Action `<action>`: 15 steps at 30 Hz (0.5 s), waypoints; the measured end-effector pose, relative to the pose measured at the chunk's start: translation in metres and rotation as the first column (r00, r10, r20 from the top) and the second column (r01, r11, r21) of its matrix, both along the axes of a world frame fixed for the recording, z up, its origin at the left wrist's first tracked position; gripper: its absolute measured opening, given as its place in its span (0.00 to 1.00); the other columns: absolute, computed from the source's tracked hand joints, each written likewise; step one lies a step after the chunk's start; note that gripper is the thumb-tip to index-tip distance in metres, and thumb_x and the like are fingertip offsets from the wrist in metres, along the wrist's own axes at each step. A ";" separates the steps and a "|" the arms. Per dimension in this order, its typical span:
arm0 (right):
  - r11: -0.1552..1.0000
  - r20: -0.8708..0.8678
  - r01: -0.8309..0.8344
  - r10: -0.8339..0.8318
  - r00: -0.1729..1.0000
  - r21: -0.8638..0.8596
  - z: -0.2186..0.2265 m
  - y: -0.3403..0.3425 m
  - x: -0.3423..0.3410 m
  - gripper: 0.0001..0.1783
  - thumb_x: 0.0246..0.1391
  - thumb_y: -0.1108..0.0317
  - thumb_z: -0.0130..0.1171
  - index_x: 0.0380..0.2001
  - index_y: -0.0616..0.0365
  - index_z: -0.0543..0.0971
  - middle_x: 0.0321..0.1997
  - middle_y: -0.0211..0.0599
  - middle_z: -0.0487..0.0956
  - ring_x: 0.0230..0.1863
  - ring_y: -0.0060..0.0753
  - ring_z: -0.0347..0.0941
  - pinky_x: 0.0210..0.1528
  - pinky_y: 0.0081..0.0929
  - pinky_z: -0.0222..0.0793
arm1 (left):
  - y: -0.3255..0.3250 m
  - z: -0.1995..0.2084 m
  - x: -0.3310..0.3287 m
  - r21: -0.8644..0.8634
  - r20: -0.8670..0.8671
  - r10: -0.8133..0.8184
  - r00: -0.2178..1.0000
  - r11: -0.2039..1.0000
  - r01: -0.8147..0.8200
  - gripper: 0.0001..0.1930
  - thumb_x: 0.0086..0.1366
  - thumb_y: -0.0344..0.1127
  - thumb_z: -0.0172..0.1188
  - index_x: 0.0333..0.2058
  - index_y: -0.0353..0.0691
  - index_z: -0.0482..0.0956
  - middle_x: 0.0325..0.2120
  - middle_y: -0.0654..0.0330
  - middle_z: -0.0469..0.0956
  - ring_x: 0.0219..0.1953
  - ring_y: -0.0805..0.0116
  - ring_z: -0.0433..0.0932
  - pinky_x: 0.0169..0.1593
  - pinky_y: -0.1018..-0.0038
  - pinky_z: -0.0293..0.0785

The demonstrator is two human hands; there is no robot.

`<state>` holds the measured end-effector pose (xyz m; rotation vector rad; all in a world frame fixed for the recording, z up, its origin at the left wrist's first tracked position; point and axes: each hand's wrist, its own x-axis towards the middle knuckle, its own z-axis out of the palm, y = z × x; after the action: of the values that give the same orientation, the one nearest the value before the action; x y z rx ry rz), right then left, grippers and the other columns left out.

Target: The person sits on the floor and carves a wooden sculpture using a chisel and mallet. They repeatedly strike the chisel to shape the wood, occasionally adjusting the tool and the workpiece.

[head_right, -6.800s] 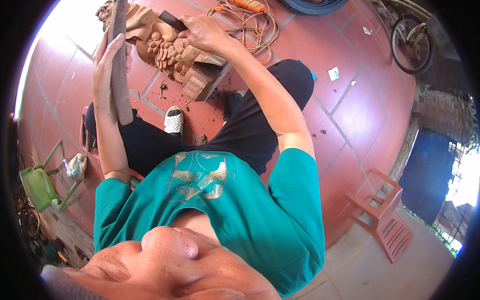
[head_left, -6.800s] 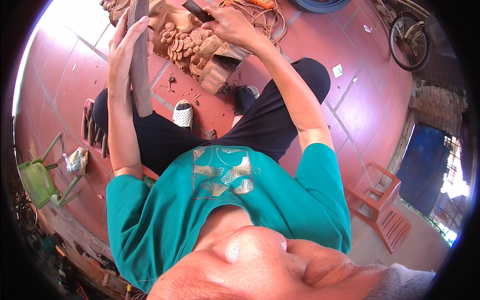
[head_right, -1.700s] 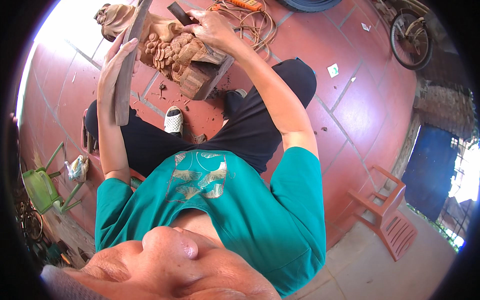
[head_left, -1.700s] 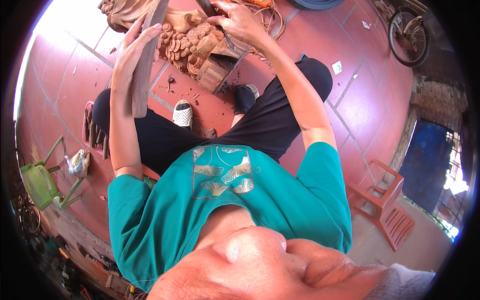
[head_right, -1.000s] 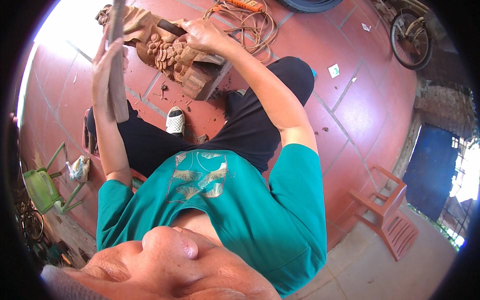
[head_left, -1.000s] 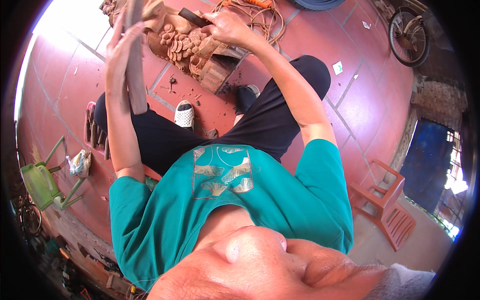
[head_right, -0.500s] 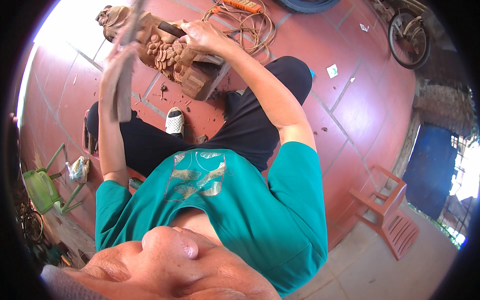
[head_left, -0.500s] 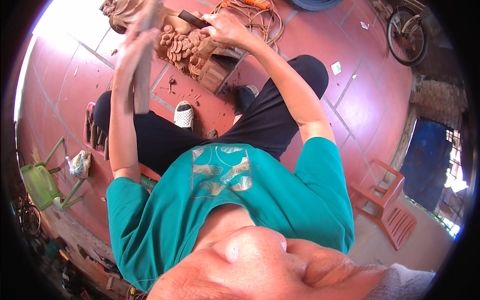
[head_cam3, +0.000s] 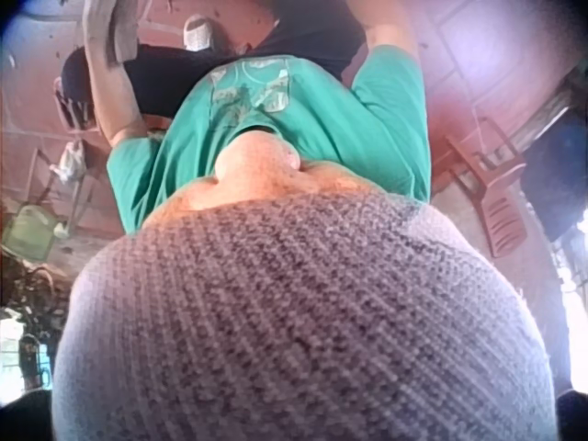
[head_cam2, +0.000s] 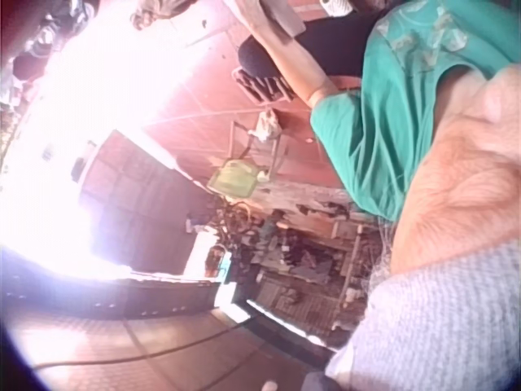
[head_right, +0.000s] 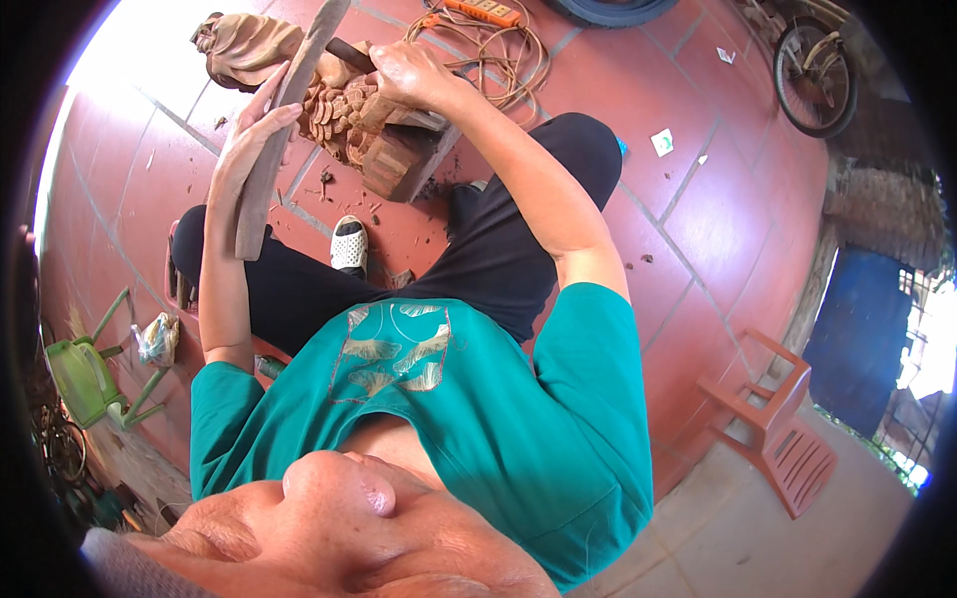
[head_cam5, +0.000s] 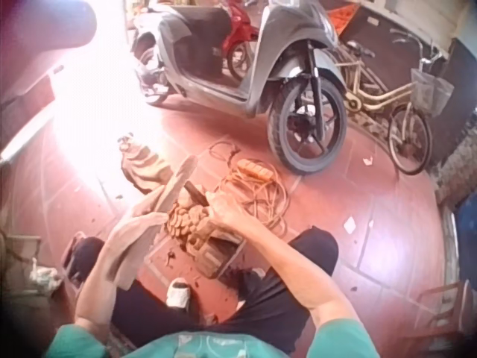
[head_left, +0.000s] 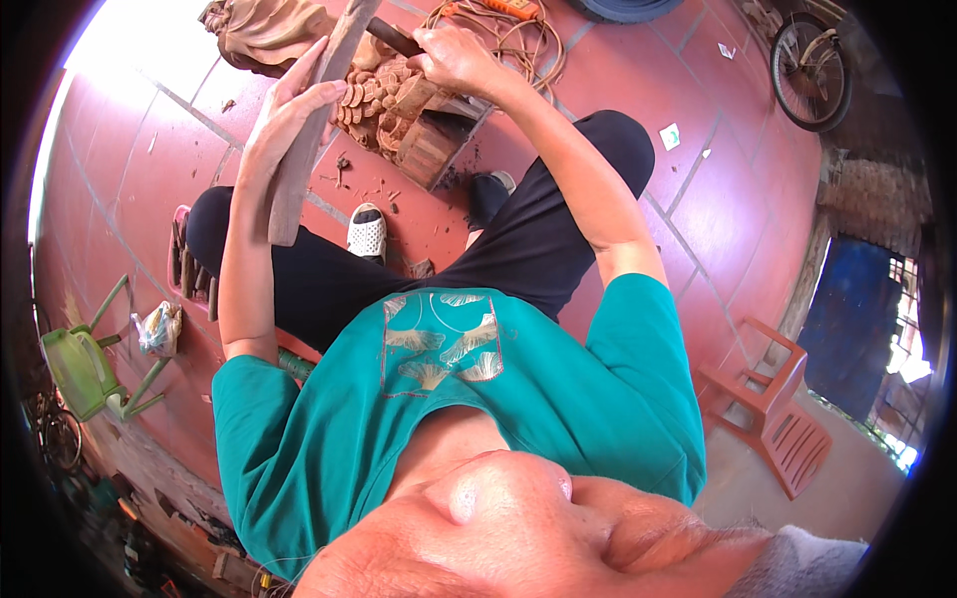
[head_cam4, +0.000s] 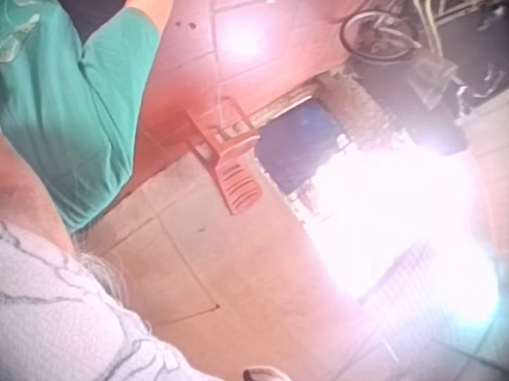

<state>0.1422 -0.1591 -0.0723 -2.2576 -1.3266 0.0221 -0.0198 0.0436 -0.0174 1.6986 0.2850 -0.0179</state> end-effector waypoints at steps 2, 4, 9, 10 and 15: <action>0.995 -0.048 0.056 -0.060 0.997 -0.080 -0.005 -0.002 0.002 0.18 0.54 0.58 0.63 0.39 0.63 0.78 0.36 0.58 0.81 0.42 0.61 0.78 0.44 0.50 0.73 | -0.002 0.002 -0.002 -0.080 0.005 0.006 1.000 0.997 -0.006 0.39 0.63 0.40 0.66 0.70 0.44 0.60 0.24 0.60 0.77 0.17 0.78 0.73 0.22 0.80 0.71; 0.996 -0.054 0.060 -0.064 0.996 -0.068 -0.009 -0.001 0.004 0.18 0.54 0.58 0.63 0.40 0.63 0.78 0.36 0.57 0.81 0.42 0.61 0.78 0.44 0.51 0.73 | 0.001 0.010 -0.003 -0.085 0.073 0.140 0.987 0.987 -0.134 0.38 0.63 0.40 0.66 0.70 0.44 0.60 0.25 0.60 0.78 0.18 0.77 0.74 0.22 0.81 0.71; 0.998 -0.045 0.057 -0.057 0.997 0.011 -0.018 -0.001 0.005 0.18 0.55 0.59 0.63 0.41 0.62 0.78 0.36 0.58 0.81 0.42 0.62 0.78 0.44 0.51 0.73 | 0.012 0.006 0.002 -0.142 0.187 0.369 0.911 0.927 -0.346 0.37 0.62 0.40 0.67 0.69 0.44 0.63 0.26 0.61 0.80 0.20 0.77 0.76 0.23 0.80 0.72; 0.998 -0.034 0.053 -0.052 0.998 0.018 -0.018 -0.001 0.005 0.17 0.55 0.59 0.62 0.41 0.61 0.79 0.36 0.58 0.81 0.42 0.63 0.78 0.44 0.51 0.73 | 0.009 0.006 0.002 -0.125 0.175 0.383 0.907 0.923 -0.365 0.37 0.62 0.40 0.67 0.68 0.44 0.63 0.26 0.61 0.80 0.21 0.77 0.76 0.23 0.80 0.72; 0.996 0.046 0.051 -0.048 0.998 -0.075 -0.010 -0.004 0.006 0.11 0.50 0.69 0.57 0.33 0.67 0.79 0.31 0.61 0.81 0.37 0.60 0.80 0.42 0.48 0.77 | -0.001 -0.006 0.001 0.040 0.030 0.020 0.999 0.999 -0.021 0.39 0.61 0.41 0.67 0.70 0.45 0.61 0.29 0.60 0.79 0.21 0.76 0.75 0.23 0.78 0.72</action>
<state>0.1479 -0.1635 -0.0821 -2.3671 -1.3130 0.0057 -0.0184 0.0427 -0.0236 1.7343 0.2824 0.0279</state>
